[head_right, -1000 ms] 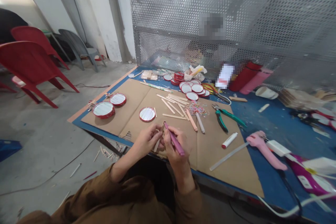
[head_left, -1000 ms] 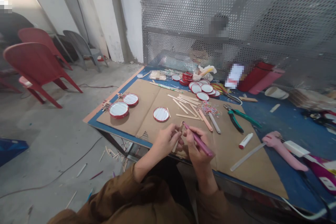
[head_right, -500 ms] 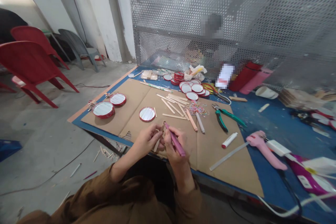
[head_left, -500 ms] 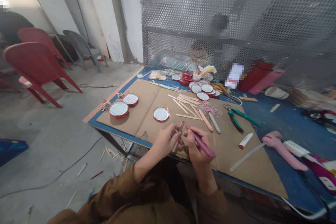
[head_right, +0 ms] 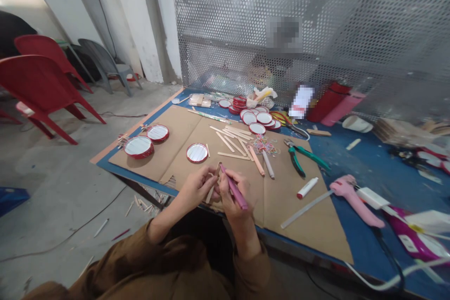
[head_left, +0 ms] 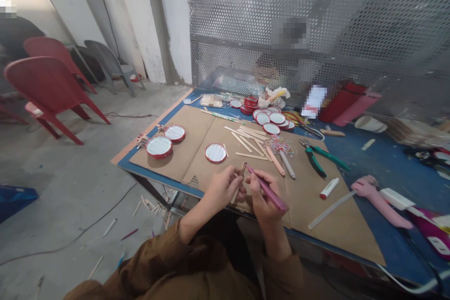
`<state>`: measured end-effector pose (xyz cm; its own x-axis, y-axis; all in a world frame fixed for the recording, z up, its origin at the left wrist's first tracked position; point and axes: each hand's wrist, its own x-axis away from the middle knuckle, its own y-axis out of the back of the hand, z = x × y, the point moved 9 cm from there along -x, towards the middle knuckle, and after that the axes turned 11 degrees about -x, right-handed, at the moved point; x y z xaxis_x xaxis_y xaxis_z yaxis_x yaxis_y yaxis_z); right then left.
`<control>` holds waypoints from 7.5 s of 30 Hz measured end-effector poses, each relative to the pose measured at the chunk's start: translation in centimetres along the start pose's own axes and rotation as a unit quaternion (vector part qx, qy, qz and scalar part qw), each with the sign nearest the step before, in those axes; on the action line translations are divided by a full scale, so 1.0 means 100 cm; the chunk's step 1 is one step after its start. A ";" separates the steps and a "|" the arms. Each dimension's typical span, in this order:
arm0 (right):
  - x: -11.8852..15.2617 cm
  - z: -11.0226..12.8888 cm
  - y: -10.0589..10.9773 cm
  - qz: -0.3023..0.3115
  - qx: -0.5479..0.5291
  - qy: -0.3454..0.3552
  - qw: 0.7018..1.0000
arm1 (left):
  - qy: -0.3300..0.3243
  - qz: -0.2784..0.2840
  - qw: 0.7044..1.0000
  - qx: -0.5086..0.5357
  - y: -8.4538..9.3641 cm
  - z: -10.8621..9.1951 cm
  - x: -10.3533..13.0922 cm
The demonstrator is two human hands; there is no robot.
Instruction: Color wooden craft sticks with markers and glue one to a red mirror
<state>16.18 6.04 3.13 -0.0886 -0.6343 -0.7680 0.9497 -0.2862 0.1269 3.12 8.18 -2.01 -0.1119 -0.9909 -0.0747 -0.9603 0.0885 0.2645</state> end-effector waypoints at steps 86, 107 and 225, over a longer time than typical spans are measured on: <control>-0.002 0.000 0.001 -0.004 0.012 -0.003 1.000 | 0.016 -0.001 1.000 0.003 -0.001 0.004 0.001; -0.004 0.009 -0.003 0.025 0.013 0.022 0.999 | -0.009 -0.011 1.000 -0.020 0.002 -0.003 0.001; -0.003 0.010 -0.006 0.055 -0.011 0.023 0.998 | 0.006 -0.014 1.000 -0.005 0.003 -0.001 0.002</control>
<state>15.28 5.64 3.91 0.0295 -0.6276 -0.7780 0.9592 -0.2011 0.1987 2.89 8.01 -1.86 -0.0812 -0.9942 -0.0702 -0.9603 0.0592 0.2727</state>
